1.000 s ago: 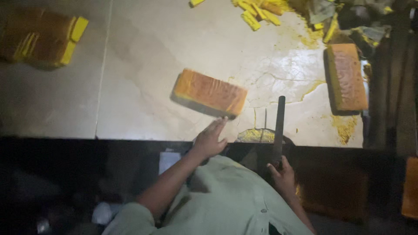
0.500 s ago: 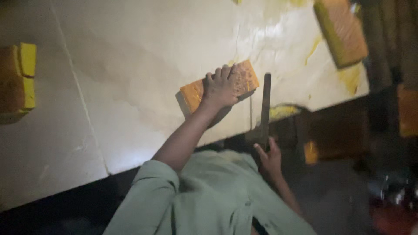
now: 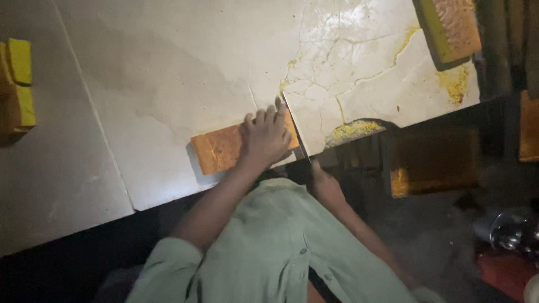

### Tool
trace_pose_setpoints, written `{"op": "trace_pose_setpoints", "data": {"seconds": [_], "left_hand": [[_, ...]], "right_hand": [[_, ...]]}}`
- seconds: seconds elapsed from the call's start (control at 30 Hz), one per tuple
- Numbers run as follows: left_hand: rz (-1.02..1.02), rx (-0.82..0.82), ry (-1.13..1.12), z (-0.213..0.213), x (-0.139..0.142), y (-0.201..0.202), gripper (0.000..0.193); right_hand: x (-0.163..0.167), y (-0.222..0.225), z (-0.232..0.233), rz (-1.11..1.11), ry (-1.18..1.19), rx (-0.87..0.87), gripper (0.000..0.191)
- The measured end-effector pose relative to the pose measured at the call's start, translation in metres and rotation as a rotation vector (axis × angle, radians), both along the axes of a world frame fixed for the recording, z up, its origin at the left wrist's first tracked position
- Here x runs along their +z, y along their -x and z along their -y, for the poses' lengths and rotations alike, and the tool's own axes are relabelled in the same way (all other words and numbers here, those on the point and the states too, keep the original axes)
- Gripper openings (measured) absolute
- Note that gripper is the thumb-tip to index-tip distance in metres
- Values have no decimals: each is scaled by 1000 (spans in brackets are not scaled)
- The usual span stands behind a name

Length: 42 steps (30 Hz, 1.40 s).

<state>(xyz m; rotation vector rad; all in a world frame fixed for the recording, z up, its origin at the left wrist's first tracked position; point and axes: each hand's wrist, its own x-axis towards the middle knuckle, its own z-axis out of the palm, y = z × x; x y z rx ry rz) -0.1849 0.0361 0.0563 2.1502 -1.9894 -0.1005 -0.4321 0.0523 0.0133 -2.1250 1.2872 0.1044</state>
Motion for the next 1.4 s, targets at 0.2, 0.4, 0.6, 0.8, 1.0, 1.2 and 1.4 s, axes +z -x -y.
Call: {"op": "trace_pose_setpoints", "data": {"seconds": [0.2,0.4,0.6,0.8,1.0,1.2,1.4], "left_hand": [[3,53,26,-5,5,10,64],[31,41,56,-3,-7,9,73],[21,66,19,-3,-25,12,71],[21,16,14,0,-24,10,75],[143,-32,241,-8,-19,27,69],[18,-462,-632,31,1,49,37],[36,196,-118,60,9,-10,49]], "right_hand": [[43,-59,51,-136,7,96,51],[79,-96,48,-170,-4,27,50],[90,-7,-40,-349,-312,-71,59],[7,-19,-21,36,11,68,50],[-13,-12,20,109,-46,-30,41],[-25,79,8,227,-202,-90,33],[-62,153,-20,93,-318,-2,32]]}}
